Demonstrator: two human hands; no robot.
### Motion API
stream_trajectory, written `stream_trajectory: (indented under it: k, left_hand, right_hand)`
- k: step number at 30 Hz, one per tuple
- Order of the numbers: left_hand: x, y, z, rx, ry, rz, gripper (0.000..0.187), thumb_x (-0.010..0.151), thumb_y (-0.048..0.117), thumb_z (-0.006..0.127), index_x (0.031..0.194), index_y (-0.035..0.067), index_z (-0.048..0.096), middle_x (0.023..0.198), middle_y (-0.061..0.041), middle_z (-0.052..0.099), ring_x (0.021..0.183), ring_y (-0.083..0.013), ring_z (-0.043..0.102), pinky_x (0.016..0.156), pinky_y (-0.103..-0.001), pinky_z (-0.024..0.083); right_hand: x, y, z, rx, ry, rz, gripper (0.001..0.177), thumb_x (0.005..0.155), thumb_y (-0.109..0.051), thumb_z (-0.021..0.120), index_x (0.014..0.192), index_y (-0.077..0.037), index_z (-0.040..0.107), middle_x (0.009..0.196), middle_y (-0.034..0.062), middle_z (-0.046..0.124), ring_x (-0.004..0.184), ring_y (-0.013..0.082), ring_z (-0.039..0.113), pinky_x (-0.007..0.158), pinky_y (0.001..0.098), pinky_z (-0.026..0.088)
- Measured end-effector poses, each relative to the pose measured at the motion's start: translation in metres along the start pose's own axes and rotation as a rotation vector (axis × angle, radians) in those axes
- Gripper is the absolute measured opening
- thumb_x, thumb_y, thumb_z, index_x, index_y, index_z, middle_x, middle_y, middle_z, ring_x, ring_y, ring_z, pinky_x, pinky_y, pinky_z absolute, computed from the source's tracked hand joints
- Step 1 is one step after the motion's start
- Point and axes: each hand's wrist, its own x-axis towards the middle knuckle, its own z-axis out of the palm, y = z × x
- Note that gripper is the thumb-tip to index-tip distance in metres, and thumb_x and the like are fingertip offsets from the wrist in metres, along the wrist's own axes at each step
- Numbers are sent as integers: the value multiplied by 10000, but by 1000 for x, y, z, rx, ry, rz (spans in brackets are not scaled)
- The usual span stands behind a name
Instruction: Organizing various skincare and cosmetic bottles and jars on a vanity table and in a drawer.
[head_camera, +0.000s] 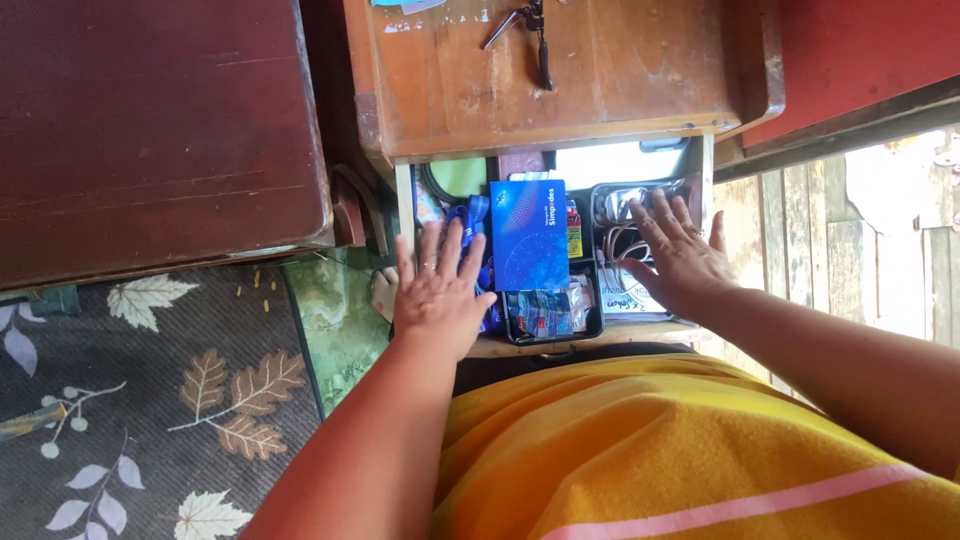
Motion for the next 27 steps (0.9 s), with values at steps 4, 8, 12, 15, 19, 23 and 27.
stream_trajectory:
  k: [4,8,12,15,19,23,27]
  left_hand:
    - [9,-1,8,38,-31,-63,847,911,539,586,1613,279,190,1701,-30,63,1569,-287,17,1218,-594,-88]
    - [8,9,-7,-1,-145,-156,839,932,510,585,1606,258,154,1700,-40,18,1557,-300,-3,1187,-622,-108]
    - [4,7,-2,-77,54,-124,749,970,384,616,1612,259,252,1667,-115,198,1562,-303,183,1239,-616,-33]
    - [-2,0,5,-72,206,-76,735,1028,260,597,1685,224,269,1654,-135,311,1484,-277,372,1324,-560,20]
    - [-9,-5,15,-164,202,-143,785,946,342,629,1626,204,262,1643,-116,258,1467,-313,316,1245,-596,-3]
    - [-8,-3,11,-64,153,-129,844,868,420,666,1582,157,301,1656,-103,244,1519,-302,256,1178,-635,-15]
    - [4,0,-11,-85,44,-172,622,1024,433,589,1560,179,405,1638,-115,308,1547,-293,275,1294,-612,8]
  right_hand:
    - [4,3,-3,46,-13,-18,866,899,-729,361,1628,-359,75,1699,51,-10,1550,289,-8,1189,620,-36]
    - [0,1,-12,93,7,25,819,914,-676,417,1615,-346,152,1712,16,89,1569,251,82,1218,634,-29]
    - [-3,6,-4,210,229,75,722,972,-574,464,1599,-286,252,1706,66,186,1586,290,161,1233,618,-23]
    - [-3,8,-3,245,213,59,779,969,-593,439,1622,-253,184,1698,86,145,1540,309,192,1218,630,-46]
    - [2,3,-8,177,120,69,832,939,-631,428,1613,-242,136,1696,78,109,1513,310,214,1196,647,-59]
    - [8,-12,-24,158,-19,164,809,946,-670,390,1619,-293,147,1719,70,50,1517,316,210,1185,682,-84]
    - [14,-13,-26,208,139,130,780,977,-696,355,1624,-281,226,1707,96,117,1589,323,133,1202,687,-89]
